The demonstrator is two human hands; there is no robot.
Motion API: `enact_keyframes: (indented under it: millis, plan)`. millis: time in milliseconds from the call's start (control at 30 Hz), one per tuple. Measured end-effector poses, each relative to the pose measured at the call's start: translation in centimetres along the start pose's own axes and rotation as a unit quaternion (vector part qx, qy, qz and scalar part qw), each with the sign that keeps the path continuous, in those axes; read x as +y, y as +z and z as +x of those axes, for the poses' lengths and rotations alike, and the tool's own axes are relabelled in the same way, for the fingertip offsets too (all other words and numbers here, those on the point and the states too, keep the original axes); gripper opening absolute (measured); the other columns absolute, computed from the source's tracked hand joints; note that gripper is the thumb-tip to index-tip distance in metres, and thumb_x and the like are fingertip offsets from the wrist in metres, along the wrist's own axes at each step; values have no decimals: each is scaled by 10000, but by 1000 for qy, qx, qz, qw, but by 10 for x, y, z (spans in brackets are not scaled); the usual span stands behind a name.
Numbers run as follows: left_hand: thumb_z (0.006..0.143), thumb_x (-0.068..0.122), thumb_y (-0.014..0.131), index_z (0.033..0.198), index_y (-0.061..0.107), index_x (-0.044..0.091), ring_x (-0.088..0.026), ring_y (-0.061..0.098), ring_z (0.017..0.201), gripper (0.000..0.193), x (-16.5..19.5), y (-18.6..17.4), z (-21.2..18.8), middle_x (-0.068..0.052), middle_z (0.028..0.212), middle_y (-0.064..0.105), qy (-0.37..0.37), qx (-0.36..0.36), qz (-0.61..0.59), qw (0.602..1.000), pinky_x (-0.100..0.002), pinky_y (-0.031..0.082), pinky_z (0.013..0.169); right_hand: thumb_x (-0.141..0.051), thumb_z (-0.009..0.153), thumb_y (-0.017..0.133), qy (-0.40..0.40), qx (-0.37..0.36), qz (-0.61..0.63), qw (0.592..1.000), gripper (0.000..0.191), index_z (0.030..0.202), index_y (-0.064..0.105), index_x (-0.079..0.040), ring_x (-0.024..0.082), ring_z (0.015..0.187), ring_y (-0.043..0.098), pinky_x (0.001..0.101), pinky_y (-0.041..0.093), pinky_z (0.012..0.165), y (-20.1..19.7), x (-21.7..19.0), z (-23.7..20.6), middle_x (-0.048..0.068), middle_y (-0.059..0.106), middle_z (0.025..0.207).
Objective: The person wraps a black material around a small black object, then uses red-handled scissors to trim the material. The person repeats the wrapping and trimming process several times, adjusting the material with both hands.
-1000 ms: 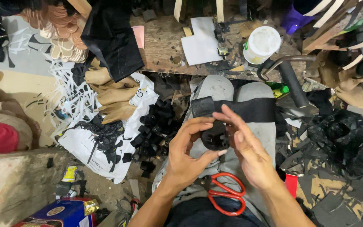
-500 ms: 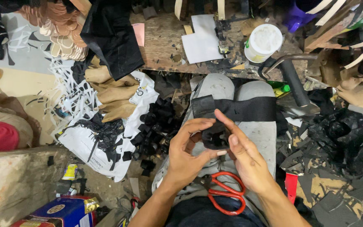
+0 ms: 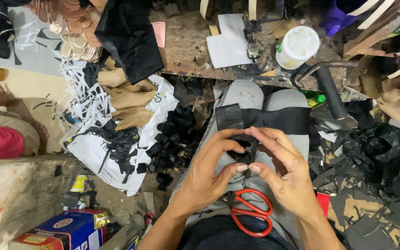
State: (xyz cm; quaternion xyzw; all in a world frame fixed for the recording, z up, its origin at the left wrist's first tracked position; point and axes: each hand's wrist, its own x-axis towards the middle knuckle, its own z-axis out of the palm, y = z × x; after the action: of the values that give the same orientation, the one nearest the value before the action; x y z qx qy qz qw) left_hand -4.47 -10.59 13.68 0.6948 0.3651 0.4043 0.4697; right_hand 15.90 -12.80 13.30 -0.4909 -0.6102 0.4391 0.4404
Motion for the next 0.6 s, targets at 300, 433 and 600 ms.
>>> enact_keyframes:
  millis: [300, 433, 600]
  plan:
    - [1030, 45, 635, 1129, 610, -13, -227, 547, 1352, 117, -8, 9, 0, -166, 1495, 479, -74, 12, -266, 961, -359, 490, 1114, -90, 896, 709, -28, 21, -39, 999, 555, 1423, 572, 14, 240, 1235, 617, 300, 476, 1036, 5, 1, -1, 143, 597, 1345]
    - [1030, 39, 641, 1087, 634, 0, -192, 569, 1236, 69, -23, 15, -5, -160, 1471, 484, -63, 31, -285, 956, -328, 505, 1033, -92, 895, 706, -24, 23, -57, 998, 539, 1408, 583, 15, 241, 1194, 632, 305, 484, 1016, 8, -2, -2, 146, 608, 1311]
    - [1047, 53, 635, 1068, 631, 27, -176, 540, 1273, 34, -35, 15, -10, -141, 1494, 477, -22, 28, -256, 966, -292, 470, 1038, -117, 885, 714, -51, 33, -114, 992, 529, 1386, 597, 3, 257, 1197, 632, 321, 473, 1036, 12, -8, -2, 155, 610, 1299]
